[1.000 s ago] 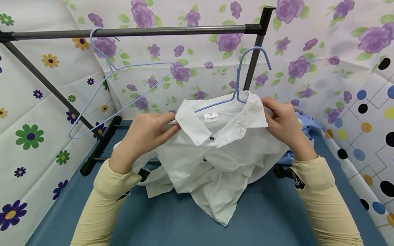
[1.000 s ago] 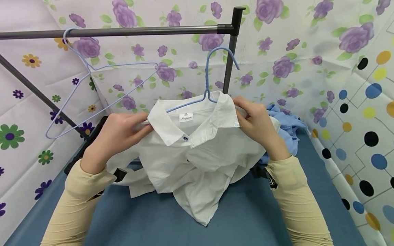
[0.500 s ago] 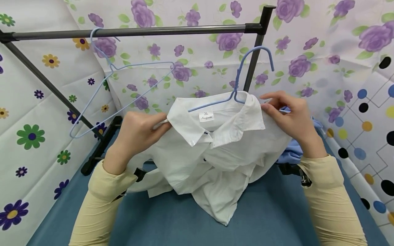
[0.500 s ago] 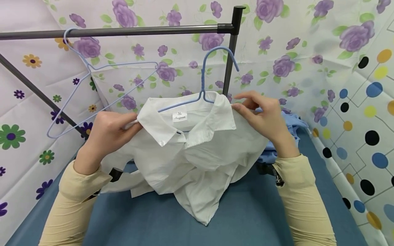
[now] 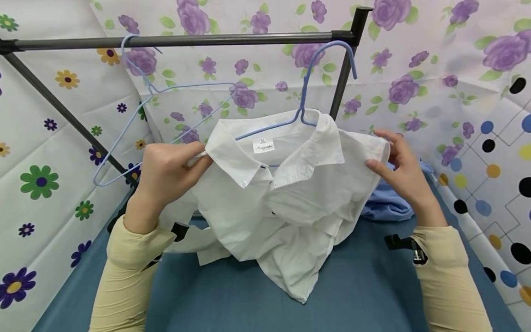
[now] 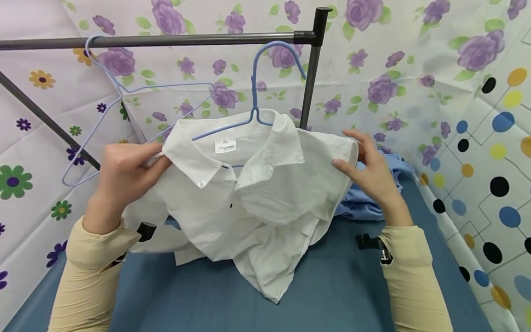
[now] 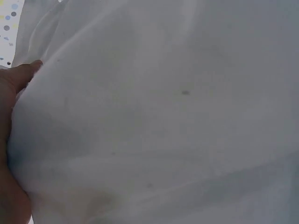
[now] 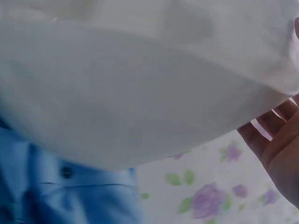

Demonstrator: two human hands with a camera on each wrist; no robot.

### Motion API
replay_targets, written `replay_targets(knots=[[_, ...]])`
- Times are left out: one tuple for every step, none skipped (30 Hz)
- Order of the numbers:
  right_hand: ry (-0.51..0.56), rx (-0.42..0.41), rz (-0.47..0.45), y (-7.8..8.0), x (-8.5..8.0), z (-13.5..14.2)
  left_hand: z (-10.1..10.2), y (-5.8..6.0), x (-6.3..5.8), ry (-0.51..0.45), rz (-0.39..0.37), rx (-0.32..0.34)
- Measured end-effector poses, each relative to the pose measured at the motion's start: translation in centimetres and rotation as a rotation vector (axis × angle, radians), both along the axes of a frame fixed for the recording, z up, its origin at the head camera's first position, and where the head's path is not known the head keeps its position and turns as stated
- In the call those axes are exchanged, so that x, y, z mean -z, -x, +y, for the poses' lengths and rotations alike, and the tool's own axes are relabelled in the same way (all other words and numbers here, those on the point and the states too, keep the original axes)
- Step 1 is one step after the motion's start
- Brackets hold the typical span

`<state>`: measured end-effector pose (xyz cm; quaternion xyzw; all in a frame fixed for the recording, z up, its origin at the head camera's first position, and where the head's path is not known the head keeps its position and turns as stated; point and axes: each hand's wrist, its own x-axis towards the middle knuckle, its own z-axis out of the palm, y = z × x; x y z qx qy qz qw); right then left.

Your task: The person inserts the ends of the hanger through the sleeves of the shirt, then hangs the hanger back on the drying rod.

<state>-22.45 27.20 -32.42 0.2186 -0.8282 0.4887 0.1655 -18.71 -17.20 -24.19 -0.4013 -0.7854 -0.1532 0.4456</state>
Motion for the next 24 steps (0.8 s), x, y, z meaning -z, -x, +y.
replay_targets(knots=[[0.01,0.001,-0.069,0.3,0.8,0.1,0.0,0.0,-0.1,-0.005,0.011,-0.006],[0.026,-0.013,-0.124,0.6,1.5,0.2,-0.1,-0.1,-0.1,-0.015,0.017,-0.009],[0.028,-0.016,-0.175,0.7,2.2,0.2,-0.1,-0.1,-0.1,-0.025,0.022,-0.011],[0.033,-0.026,-0.226,0.8,2.8,0.1,-0.1,-0.1,-0.1,-0.038,0.025,-0.01],[0.039,-0.039,-0.274,0.9,3.4,0.0,-0.1,-0.1,-0.2,-0.05,0.028,-0.01],[0.04,-0.045,-0.32,0.9,4.0,0.0,-0.1,-0.1,-0.2,-0.06,0.03,-0.011],[0.037,-0.05,-0.364,0.9,4.6,-0.1,0.0,-0.1,-0.2,-0.07,0.034,-0.013],[0.037,-0.063,-0.397,1.0,5.2,-0.2,0.0,-0.1,-0.2,-0.08,0.036,-0.015],[0.024,-0.064,-0.43,0.9,5.8,-0.2,0.1,-0.1,-0.3,-0.087,0.037,-0.017],[0.025,-0.08,-0.457,1.0,6.3,-0.3,0.1,-0.1,-0.3,-0.093,0.039,-0.019],[0.015,-0.093,-0.476,1.0,6.7,-0.3,0.1,-0.1,-0.3,-0.099,0.041,-0.022],[0.006,-0.1,-0.49,1.0,7.1,-0.3,0.1,-0.1,-0.4,-0.109,0.043,-0.023],[-0.003,-0.111,-0.5,1.1,7.4,-0.4,0.1,-0.1,-0.4,-0.12,0.045,-0.024],[-0.01,-0.117,-0.51,1.2,7.7,-0.4,0.1,-0.1,-0.4,-0.131,0.046,-0.022],[-0.021,-0.117,-0.52,1.2,7.8,-0.4,0.1,-0.2,-0.5,-0.143,0.048,-0.02],[-0.026,-0.119,-0.524,1.3,7.9,-0.5,0.1,-0.2,-0.5,-0.158,0.05,-0.017],[-0.032,-0.115,-0.524,1.3,7.9,-0.5,0.1,-0.2,-0.5,-0.176,0.051,-0.015],[-0.029,-0.103,-0.523,1.3,7.8,-0.6,0.0,-0.2,-0.6,-0.193,0.051,-0.013],[-0.025,-0.09,-0.514,1.3,7.6,-0.6,0.0,-0.2,-0.6,-0.209,0.052,-0.011],[-0.017,-0.07,-0.504,1.3,7.4,-0.7,0.0,-0.2,-0.6,-0.228,0.048,-0.007],[-0.01,-0.045,-0.485,1.2,7.1,-0.8,-0.1,-0.2,-0.7,-0.253,0.046,-0.004],[-0.001,-0.017,-0.464,1.1,6.7,-0.9,-0.2,-0.2,-0.7,-0.279,0.043,-0.004],[0.016,0.009,-0.436,1.0,6.3,-1.0,-0.3,-0.2,-0.8,-0.309,0.038,-0.005],[0.038,0.032,-0.406,0.9,5.8,-1.2,-0.4,-0.3,-1.0,-0.338,0.034,-0.007]])
